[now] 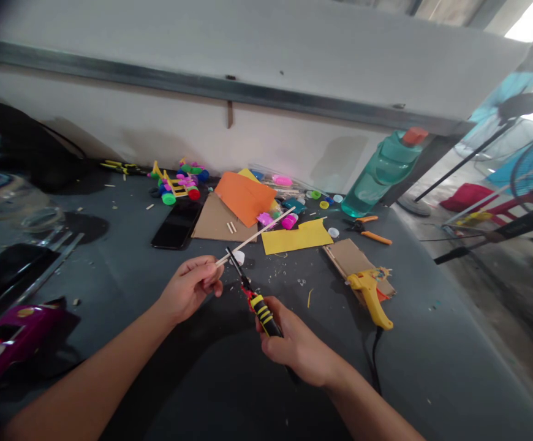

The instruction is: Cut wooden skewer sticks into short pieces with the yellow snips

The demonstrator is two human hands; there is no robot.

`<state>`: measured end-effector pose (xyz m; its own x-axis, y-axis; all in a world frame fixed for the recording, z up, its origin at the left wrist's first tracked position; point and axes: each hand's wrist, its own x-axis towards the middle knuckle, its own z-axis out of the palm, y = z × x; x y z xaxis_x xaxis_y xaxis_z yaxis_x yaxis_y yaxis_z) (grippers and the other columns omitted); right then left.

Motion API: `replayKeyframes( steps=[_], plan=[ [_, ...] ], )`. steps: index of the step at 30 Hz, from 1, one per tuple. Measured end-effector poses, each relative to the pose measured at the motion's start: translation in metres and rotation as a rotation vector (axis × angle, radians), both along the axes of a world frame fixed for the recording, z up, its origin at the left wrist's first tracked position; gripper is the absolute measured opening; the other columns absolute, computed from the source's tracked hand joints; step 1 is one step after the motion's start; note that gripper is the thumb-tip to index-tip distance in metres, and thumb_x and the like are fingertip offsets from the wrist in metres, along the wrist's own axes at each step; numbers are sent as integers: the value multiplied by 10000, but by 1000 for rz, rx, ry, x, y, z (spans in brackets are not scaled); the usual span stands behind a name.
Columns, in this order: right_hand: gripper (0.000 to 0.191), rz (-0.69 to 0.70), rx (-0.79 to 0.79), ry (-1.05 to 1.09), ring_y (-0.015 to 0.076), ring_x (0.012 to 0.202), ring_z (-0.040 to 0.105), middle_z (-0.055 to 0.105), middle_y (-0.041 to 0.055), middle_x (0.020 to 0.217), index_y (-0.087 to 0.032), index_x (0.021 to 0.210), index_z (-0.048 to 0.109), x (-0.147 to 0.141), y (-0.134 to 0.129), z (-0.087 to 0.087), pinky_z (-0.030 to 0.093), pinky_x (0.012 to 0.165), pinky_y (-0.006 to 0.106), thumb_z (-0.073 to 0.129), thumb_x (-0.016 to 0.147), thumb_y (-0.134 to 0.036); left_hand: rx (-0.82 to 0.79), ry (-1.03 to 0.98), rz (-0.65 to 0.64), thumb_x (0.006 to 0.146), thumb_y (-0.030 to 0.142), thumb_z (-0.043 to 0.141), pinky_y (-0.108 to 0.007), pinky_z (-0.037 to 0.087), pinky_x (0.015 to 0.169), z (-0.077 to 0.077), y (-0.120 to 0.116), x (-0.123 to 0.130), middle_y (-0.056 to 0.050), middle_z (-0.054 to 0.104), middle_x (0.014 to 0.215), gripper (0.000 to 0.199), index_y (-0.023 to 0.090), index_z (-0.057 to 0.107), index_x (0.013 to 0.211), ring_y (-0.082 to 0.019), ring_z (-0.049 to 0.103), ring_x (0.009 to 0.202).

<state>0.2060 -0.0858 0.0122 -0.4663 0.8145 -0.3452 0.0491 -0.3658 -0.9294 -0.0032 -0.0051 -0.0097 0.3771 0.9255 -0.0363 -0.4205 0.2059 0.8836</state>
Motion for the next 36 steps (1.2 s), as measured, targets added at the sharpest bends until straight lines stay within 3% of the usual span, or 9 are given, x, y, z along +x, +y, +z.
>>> replayKeyframes(
  steps=[7,32,36],
  plan=[
    [483,-19,-1,-40,137,757,421,490,34,903,-181,1130,456,-2,0,3,339,598,238,566,659,-191,-4,23,19,768,228,544,-216,444,476,2,0,0,45,321,499,341,157,397,469,-67,355,469],
    [305,5,16,-83,124,713,401,468,19,869,-189,946,472,-4,2,7,321,570,227,550,652,-202,-12,35,15,773,237,541,-217,445,481,1,0,0,45,317,506,345,157,388,475,-64,352,469],
    [352,4,9,-55,127,728,406,467,23,875,-189,1000,467,-3,1,6,333,576,225,548,658,-203,-15,35,21,764,241,546,-215,448,477,2,0,0,44,318,501,345,159,389,469,-65,356,467]
  ],
)
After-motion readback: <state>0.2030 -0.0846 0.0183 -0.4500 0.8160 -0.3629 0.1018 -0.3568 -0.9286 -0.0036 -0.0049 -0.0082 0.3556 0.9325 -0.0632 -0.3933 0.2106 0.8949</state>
